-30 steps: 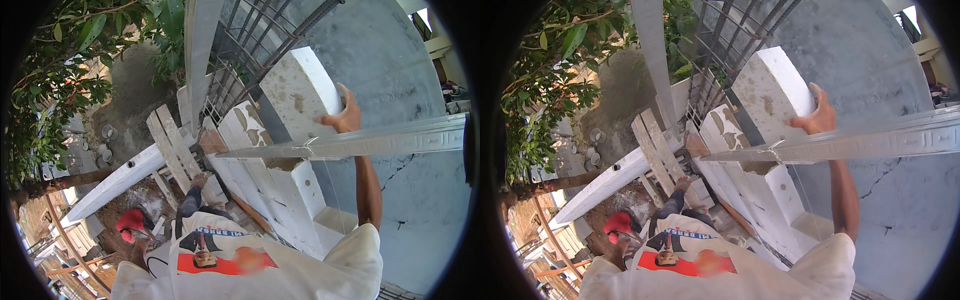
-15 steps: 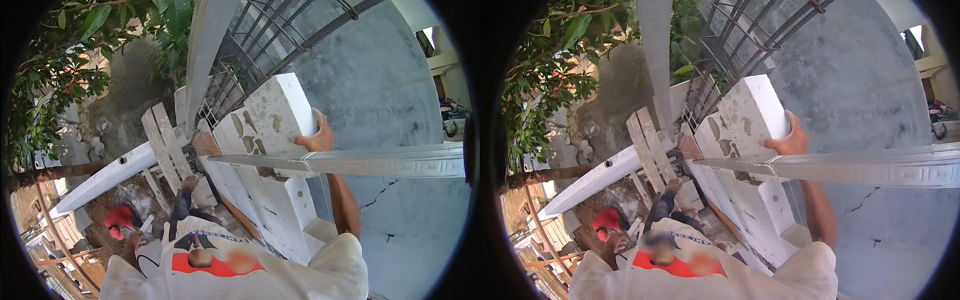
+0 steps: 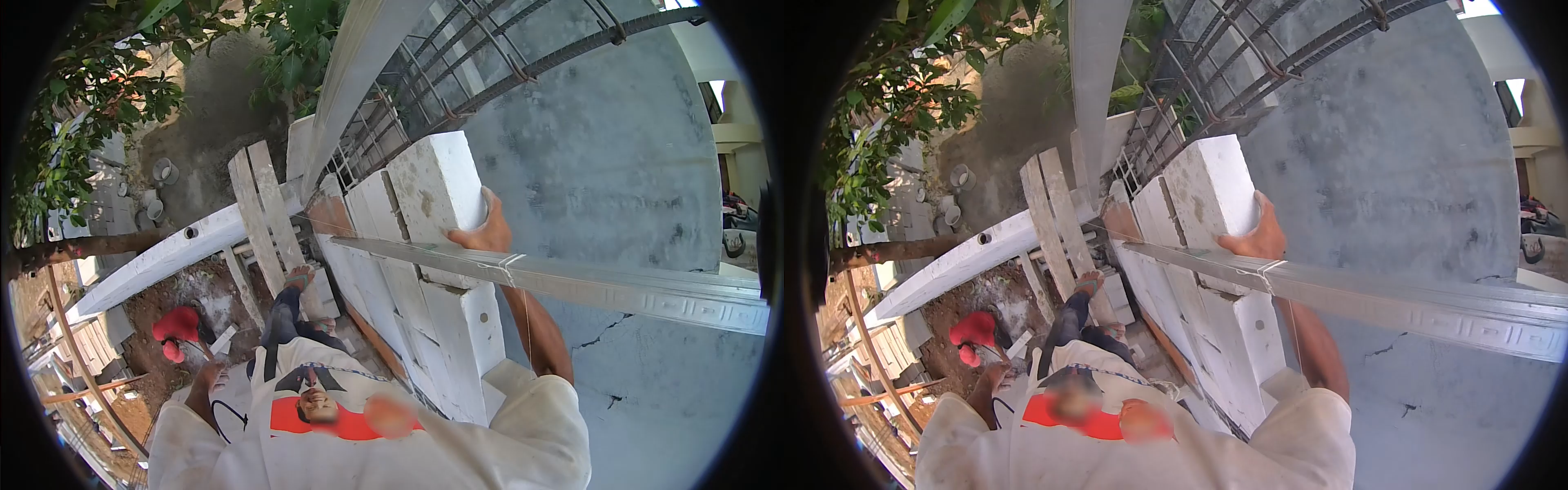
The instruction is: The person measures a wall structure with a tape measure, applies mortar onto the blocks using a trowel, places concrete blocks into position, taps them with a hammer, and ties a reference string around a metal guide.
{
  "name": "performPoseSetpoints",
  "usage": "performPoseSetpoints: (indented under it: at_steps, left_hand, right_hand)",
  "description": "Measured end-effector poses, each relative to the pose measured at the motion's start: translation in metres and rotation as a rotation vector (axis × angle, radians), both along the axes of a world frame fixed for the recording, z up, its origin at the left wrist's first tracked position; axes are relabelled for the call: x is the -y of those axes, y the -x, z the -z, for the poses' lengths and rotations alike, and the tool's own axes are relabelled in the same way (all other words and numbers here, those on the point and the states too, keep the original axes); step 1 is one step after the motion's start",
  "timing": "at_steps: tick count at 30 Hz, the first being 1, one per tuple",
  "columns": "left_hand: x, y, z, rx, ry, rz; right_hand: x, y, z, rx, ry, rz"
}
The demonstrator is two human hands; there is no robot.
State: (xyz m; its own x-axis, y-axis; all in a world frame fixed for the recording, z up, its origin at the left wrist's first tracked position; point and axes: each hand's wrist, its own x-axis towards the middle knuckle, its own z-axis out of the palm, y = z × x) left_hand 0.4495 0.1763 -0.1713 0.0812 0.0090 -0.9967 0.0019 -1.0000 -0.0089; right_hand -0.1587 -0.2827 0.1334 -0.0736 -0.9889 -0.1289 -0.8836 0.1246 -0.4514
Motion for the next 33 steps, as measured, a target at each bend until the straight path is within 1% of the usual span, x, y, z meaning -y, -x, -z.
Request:
performPoseSetpoints:
  at_steps: [1, 5, 7, 10, 14, 16, 17, 19, 20, 22, 23, 25, 26, 27, 28, 29, 30, 31, 32, 33]
  left_hand:
    - [0.001, 0.002, 0.001, -0.012, -0.015, 0.01]
    - [0.005, 0.008, 0.005, -0.001, 0.013, 0.026]
    - [0.01, 0.01, 0.009, -0.047, 0.018, 0.025]
    - [0.011, 0.009, 0.017, -0.085, 0.034, 0.023]
    - [0.018, 0.007, 0.026, -0.059, 0.093, -0.016]
    - [0.03, 0.015, 0.024, 0.005, 0.075, 0.106]
    - [0.04, 0.018, 0.025, 0.011, 0.079, 0.109]
    - [0.068, 0.023, 0.026, -0.012, 0.302, 0.238]
    - [0.083, 0.029, 0.027, -0.01, 0.299, 0.245]
    - [0.144, 0.045, 0.027, -0.029, 0.543, 0.447]
    - [0.177, 0.06, 0.02, -0.04, 0.663, 0.551]
    - [0.255, 0.106, -0.024, -0.071, 0.932, 0.567]
    - [0.293, 0.128, -0.036, -0.073, 1.035, 0.672]
    - [0.329, 0.155, -0.057, -0.148, 1.091, 0.574]
    - [0.367, 0.184, -0.08, -0.181, 1.159, 0.554]
    - [0.401, 0.216, -0.105, -0.201, 1.241, 0.481]
    - [0.434, 0.246, -0.123, -0.201, 1.378, 0.461]
    - [0.463, 0.271, -0.173, -0.148, 1.42, 0.495]
    - [0.49, 0.297, -0.184, -0.118, 1.516, 0.433]
    - [0.512, 0.321, -0.193, -0.1, 1.612, 0.369]
  right_hand:
    - [-0.001, -0.002, -0.004, 0.002, -0.05, 0.008]
    - [-0.001, 0.007, 0.013, -0.002, -0.033, -0.038]
    - [-0.001, 0.008, 0.017, -0.021, -0.013, -0.103]
    - [0.0, 0.006, 0.017, -0.063, -0.089, -0.118]
    - [0.002, -0.001, 0.017, -0.064, -0.1, -0.119]
    - [-0.002, 0.001, 0.015, -0.074, -0.078, -0.159]
    - [-0.002, 0.005, 0.019, -0.068, -0.074, -0.156]
    - [0.001, 0.012, 0.027, -0.115, -0.074, -0.216]
    - [-0.002, 0.014, 0.028, -0.111, -0.076, -0.21]
    - [0.0, 0.012, 0.024, -0.129, -0.09, -0.227]
    - [-0.002, 0.012, 0.022, -0.125, -0.085, -0.218]
    - [-0.001, 0.011, 0.019, -0.127, -0.105, -0.239]
    - [0.006, 0.014, 0.022, -0.11, -0.071, -0.233]
    - [0.005, 0.021, 0.028, -0.059, -0.081, -0.242]
    - [0.002, 0.023, 0.033, -0.01, -0.099, -0.249]
    - [0.002, 0.021, 0.032, 0.0, -0.092, -0.233]
    - [0.002, 0.021, 0.027, 0.042, -0.1, -0.249]
    - [-0.002, 0.025, 0.023, 0.085, -0.109, -0.253]
    - [-0.003, 0.032, 0.021, 0.091, -0.107, -0.204]
    - [0.0, 0.044, 0.015, 0.048, -0.119, -0.284]
